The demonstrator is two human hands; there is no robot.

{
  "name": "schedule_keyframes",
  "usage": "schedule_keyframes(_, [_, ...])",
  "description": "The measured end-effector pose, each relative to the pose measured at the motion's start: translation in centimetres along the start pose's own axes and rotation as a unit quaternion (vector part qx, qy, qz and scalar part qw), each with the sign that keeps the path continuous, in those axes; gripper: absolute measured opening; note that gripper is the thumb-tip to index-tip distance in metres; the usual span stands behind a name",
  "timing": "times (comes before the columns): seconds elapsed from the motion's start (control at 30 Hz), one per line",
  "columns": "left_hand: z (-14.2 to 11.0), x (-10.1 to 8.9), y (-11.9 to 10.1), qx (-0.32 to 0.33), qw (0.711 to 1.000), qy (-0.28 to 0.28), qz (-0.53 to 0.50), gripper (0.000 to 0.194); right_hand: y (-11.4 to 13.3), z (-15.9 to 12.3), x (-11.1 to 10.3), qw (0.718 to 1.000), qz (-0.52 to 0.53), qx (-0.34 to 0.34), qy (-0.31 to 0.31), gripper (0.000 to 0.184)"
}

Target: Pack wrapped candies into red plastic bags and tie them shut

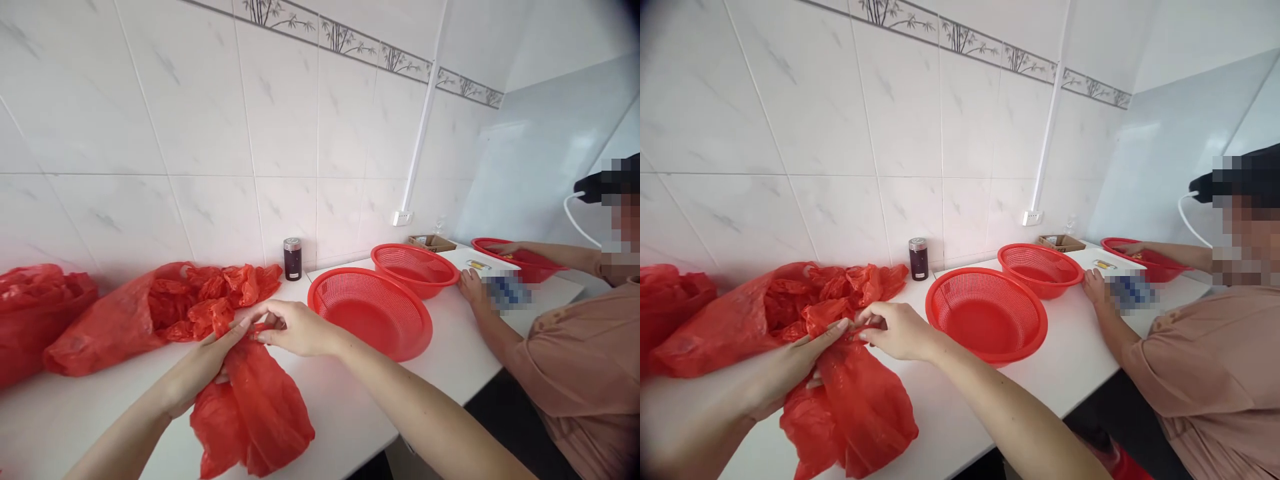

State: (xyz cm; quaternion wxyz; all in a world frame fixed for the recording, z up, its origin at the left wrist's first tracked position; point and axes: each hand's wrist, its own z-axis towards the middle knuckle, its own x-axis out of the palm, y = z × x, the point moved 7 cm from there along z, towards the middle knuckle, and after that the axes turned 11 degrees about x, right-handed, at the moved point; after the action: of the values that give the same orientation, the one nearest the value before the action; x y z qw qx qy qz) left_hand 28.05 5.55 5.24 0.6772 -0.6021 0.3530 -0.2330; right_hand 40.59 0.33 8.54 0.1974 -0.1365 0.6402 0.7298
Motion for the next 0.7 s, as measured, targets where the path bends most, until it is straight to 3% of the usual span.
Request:
schedule_keyframes(0.1, [-0.3,0.2,0.9,-0.046,0.998,0.012,-0.041,0.050,0.2,-2.0,-0.6,0.994,0.087,-0.008,-0.059,0.008])
schedule_keyframes(0.23, [-0.4,0.5,-0.3,0.038,0.995,0.085,-0.026,0.030,3.5,-4.8,1.0,0.988,0.143,-0.049,0.016,0.019])
schedule_keyframes(0.27, [-0.5,0.5,-0.6,0.057,0.993,0.105,-0.004,0.024,3.8,-5.0,1.0,0.990,0.131,-0.054,0.001,0.019])
schedule_keyframes(0.33, [-0.7,0.3,-0.7,0.071,0.988,0.126,0.047,0.018,3.2,-4.7,0.5,0.990,0.109,-0.052,-0.072,0.020])
schedule_keyframes(0.4, [-0.8,0.3,-0.3,0.075,0.984,0.132,0.096,0.019,1.3,-3.4,0.8,0.990,0.096,-0.029,-0.099,0.025])
schedule_keyframes(0.47, [-0.5,0.3,0.3,0.093,0.978,0.108,0.154,0.013,-1.1,-2.0,1.9,0.993,0.085,-0.003,-0.084,0.028])
schedule_keyframes(0.53, [0.0,-0.1,0.8,0.139,0.964,0.034,0.224,0.013,-3.3,-1.1,2.8,0.992,0.098,0.028,-0.078,0.026])
schedule_keyframes(0.63, [0.0,-0.5,0.7,0.242,0.916,-0.085,0.308,0.017,-5.4,-0.6,4.6,0.980,0.184,0.082,-0.009,0.025])
schedule_keyframes(0.7, [-0.4,-0.3,0.5,0.293,0.889,-0.122,0.330,0.015,-5.8,-0.6,5.4,0.966,0.234,0.100,0.040,0.022])
